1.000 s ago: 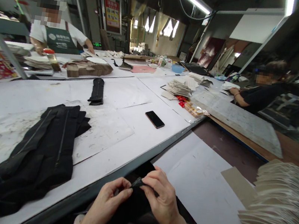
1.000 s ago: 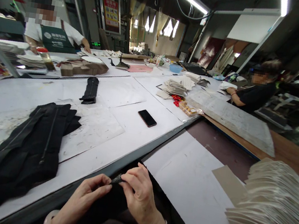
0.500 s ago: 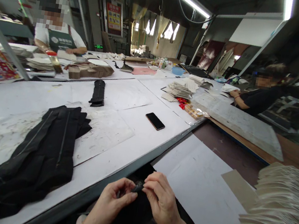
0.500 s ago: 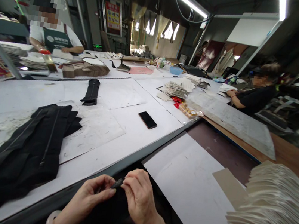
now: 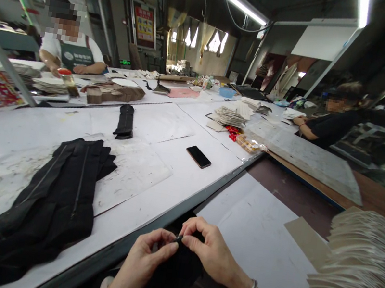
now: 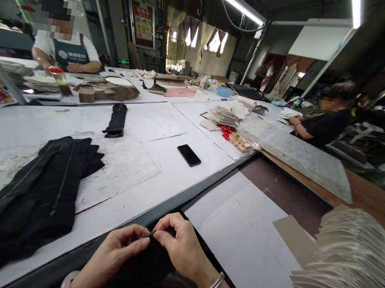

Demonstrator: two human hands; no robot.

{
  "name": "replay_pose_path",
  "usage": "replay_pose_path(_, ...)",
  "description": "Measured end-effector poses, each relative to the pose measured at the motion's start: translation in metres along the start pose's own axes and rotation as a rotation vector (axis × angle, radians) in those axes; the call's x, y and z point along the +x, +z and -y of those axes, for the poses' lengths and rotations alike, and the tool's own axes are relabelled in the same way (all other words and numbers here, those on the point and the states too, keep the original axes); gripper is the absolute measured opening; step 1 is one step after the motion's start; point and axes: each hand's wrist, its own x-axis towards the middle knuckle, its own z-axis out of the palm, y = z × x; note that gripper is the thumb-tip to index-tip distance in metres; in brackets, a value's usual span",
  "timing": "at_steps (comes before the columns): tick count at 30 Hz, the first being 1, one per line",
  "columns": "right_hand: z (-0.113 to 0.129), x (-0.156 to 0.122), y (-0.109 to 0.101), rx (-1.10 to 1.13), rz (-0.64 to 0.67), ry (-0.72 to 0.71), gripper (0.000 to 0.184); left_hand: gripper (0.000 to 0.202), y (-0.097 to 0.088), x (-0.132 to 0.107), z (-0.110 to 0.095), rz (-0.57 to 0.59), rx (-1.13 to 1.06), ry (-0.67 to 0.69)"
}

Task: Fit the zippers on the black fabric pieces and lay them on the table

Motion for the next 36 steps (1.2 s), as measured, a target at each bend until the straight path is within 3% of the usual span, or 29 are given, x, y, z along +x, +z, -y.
replay_pose_path(10, 0.005, 0.007, 0.002, 0.363, 0.076, 0.234, 0.011, 0.038, -0.003, -0.001, -0.01, 0.097, -0.199, -0.177)
replay_pose_path(14, 0.008, 0.01, 0.006, 0.454, 0.107, 0.285, 0.012, 0.038, -0.005, -0.001, -0.013, 0.099, -0.203, -0.178)
replay_pose_path(17, 0.01, 0.011, 0.009, 0.463, 0.052, 0.263, 0.014, 0.038, -0.008, -0.001, -0.013, 0.078, -0.192, -0.146)
replay_pose_path(20, 0.01, 0.008, 0.012, 0.337, -0.067, 0.161, 0.016, 0.04, -0.015, -0.001, -0.016, 0.04, -0.156, -0.116)
replay_pose_path(25, 0.008, -0.007, 0.027, 0.188, -0.217, 0.015, 0.014, 0.043, -0.028, -0.005, -0.036, -0.001, 0.018, -0.022)
replay_pose_path(30, 0.007, -0.017, 0.046, 0.191, -0.288, 0.038, 0.023, 0.043, -0.034, -0.012, -0.051, -0.013, 0.082, -0.014)
replay_pose_path(36, 0.012, -0.016, 0.051, 0.288, -0.279, 0.103, 0.028, 0.042, -0.037, -0.019, -0.054, 0.057, 0.035, -0.1)
